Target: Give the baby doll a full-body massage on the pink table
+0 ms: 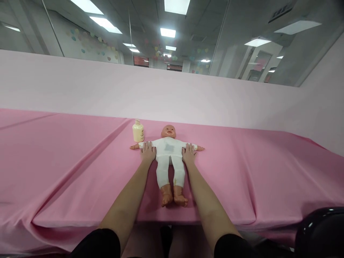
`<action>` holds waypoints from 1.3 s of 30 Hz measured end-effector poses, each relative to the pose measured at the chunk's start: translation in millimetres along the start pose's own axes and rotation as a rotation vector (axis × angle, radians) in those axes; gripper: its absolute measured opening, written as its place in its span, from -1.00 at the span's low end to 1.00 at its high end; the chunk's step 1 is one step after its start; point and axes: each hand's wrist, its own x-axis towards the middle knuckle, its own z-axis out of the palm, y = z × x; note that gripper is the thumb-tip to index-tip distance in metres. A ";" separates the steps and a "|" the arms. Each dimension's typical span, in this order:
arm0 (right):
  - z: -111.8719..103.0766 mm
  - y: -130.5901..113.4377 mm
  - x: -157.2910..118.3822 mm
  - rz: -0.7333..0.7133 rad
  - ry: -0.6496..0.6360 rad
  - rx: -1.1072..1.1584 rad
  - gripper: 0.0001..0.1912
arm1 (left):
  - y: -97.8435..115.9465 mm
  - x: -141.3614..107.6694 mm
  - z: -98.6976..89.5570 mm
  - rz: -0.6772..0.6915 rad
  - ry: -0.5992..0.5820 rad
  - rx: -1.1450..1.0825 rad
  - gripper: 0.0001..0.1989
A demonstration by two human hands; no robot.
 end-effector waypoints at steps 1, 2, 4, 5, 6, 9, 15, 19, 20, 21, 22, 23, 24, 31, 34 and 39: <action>-1.4 -0.8 -1.1 -0.001 0.004 0.002 -0.36 | 0.3 -0.4 -2.4 -0.006 -0.004 0.003 -0.39; -3.2 -2.4 -3.0 -0.011 0.003 0.016 -0.35 | 1.7 -1.6 -4.7 -0.002 -0.017 -0.004 -0.37; -7.9 -7.0 -10.5 -0.090 -0.032 0.078 -0.32 | 7.1 -8.0 -9.7 0.057 -0.060 -0.032 -0.33; -11.0 -9.5 -16.8 -0.154 -0.063 0.113 -0.31 | 10.8 -13.9 -13.0 0.125 -0.095 -0.047 -0.33; -14.5 -11.8 -24.9 -0.242 -0.107 0.153 -0.31 | 14.7 -21.8 -16.9 0.217 -0.140 -0.060 -0.34; -28.9 -16.1 -57.8 -0.487 -0.241 0.234 -0.36 | 24.7 -54.9 -33.9 0.603 -0.366 -0.098 -0.40; -74.3 -15.4 -125.7 -0.733 -0.415 0.229 -0.34 | 30.6 -114.7 -80.6 0.911 -0.519 -0.168 -0.40; -93.9 -16.1 -155.5 -0.782 -0.401 0.186 -0.38 | 32.7 -130.7 -99.6 1.046 -0.621 -0.170 -0.52; -94.3 -16.0 -159.4 -0.779 -0.387 0.173 -0.39 | 32.6 -132.1 -101.0 1.049 -0.634 -0.178 -0.52; -92.6 -15.4 -160.8 -0.766 -0.368 0.161 -0.38 | 31.7 -132.2 -100.9 1.031 -0.638 -0.188 -0.49; -88.9 -14.2 -159.4 -0.737 -0.343 0.152 -0.37 | 30.2 -130.6 -99.1 0.989 -0.628 -0.198 -0.46; -83.6 -12.4 -154.9 -0.687 -0.313 0.145 -0.36 | 27.9 -127.1 -95.8 0.926 -0.594 -0.206 -0.44; -77.0 -10.0 -147.3 -0.616 -0.279 0.140 -0.35 | 24.8 -121.7 -91.2 0.852 -0.542 -0.211 -0.42; -30.4 7.7 -56.9 -0.315 -0.156 0.004 -0.47 | -6.2 -51.1 -42.0 0.428 -0.205 -0.111 -0.61; -20.1 7.7 -30.5 -0.265 -0.135 0.021 -0.51 | -13.0 -26.6 -23.1 0.258 -0.199 -0.015 -0.63; -11.2 7.3 -7.8 -0.020 -0.005 0.137 -0.39 | -11.2 -4.7 -5.7 -0.009 -0.106 -0.069 -0.42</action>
